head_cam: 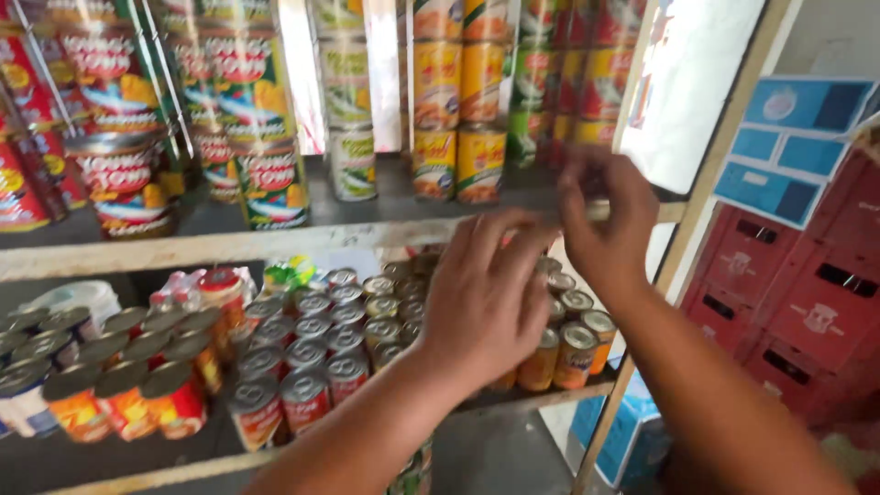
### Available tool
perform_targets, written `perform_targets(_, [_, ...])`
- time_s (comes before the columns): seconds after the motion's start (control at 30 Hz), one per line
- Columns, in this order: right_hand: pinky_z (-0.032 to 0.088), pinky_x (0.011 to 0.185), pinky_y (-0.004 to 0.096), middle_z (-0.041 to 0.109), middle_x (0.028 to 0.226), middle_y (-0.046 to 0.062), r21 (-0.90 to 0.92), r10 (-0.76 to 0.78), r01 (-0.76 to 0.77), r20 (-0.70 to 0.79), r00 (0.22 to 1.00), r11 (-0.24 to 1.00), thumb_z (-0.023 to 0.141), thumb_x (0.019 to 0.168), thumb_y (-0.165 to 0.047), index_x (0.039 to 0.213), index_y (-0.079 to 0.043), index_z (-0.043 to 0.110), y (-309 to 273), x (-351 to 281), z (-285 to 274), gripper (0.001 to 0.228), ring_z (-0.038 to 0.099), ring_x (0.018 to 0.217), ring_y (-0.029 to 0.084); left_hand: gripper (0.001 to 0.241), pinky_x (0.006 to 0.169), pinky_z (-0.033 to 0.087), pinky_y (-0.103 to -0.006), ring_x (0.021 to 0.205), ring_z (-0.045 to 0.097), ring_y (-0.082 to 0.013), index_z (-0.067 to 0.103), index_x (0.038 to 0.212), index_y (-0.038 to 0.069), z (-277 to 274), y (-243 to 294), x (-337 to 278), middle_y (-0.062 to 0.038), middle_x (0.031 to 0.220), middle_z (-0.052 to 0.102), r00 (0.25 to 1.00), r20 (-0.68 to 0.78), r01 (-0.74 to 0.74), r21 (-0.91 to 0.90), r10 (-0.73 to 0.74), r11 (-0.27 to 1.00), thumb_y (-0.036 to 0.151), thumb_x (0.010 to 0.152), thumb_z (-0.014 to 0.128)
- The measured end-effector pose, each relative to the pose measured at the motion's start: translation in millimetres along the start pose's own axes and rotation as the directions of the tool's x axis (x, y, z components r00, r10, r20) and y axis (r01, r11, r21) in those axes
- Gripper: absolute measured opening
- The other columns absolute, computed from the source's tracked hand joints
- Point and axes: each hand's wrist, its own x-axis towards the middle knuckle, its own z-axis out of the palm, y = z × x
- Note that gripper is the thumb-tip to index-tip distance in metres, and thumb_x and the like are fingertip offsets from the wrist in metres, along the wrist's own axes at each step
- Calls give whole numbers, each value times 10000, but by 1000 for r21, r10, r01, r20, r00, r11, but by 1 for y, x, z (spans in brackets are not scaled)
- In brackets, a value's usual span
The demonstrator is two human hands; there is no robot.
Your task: Stocking and organizing various canned food products on grocery store shelves.
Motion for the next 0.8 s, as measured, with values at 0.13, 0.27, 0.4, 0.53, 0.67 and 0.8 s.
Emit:
perform_targets(0.13, [516, 882, 383, 564, 1163, 154, -129, -91, 85, -38, 995, 988, 724, 956, -55, 1453, 12, 541, 68, 62, 4, 533, 579, 1028, 259, 533, 1050, 482, -507, 1244, 566, -421, 510, 1366, 74, 71, -23, 58, -190, 1306, 542, 1000, -24, -2, 9, 3, 1000, 53, 851, 646])
perform_targets(0.27, [490, 1022, 463, 498, 1285, 216, -326, -128, 69, -162, 978, 943, 772, 971, -144, 1538, -3, 390, 149, 94, 11, 698, 556, 1206, 356, 664, 993, 480, -528, 1178, 576, -445, 440, 1404, 59, 143, -54, 93, -228, 1261, 568, 961, 76, 264, 20, -265, 964, 113, 799, 707])
perform_targets(0.4, [457, 1006, 497, 481, 1346, 254, -347, 150, -209, -189, 970, 914, 631, 1114, -395, 1578, 6, 292, 185, 106, 5, 700, 545, 1223, 393, 830, 1015, 459, -535, 1242, 529, -476, 317, 1461, -7, 192, -82, 114, -311, 1346, 505, 886, 159, 441, 0, -436, 897, 152, 774, 755])
perform_targets(0.53, [461, 1054, 492, 500, 1372, 238, -325, 112, -170, -188, 976, 930, 517, 1129, -439, 1613, -35, 290, 177, 108, 9, 670, 548, 1279, 383, 901, 1022, 480, -518, 1281, 524, -474, 255, 1517, 23, 223, -105, 120, -309, 1420, 473, 755, 276, 610, 37, -595, 791, 156, 778, 751])
perform_targets(0.67, [467, 1061, 488, 503, 1412, 239, -320, 1, -63, -193, 981, 945, 491, 1167, -387, 1616, -51, 312, 170, 120, 8, 588, 562, 1299, 378, 1004, 1039, 449, -546, 1312, 492, -493, 133, 1557, 38, 226, -108, 140, -323, 1452, 435, 741, 310, 573, 170, -595, 802, 225, 812, 780])
perform_targets(0.8, [493, 1049, 475, 555, 1363, 219, -297, -24, -46, -228, 973, 954, 510, 1120, -424, 1586, -65, 331, 167, 130, 7, 615, 606, 1218, 359, 1130, 1021, 487, -536, 1230, 575, -497, 11, 1623, 85, 227, -110, 155, -329, 1452, 435, 638, 354, 671, 181, -684, 719, 282, 810, 771])
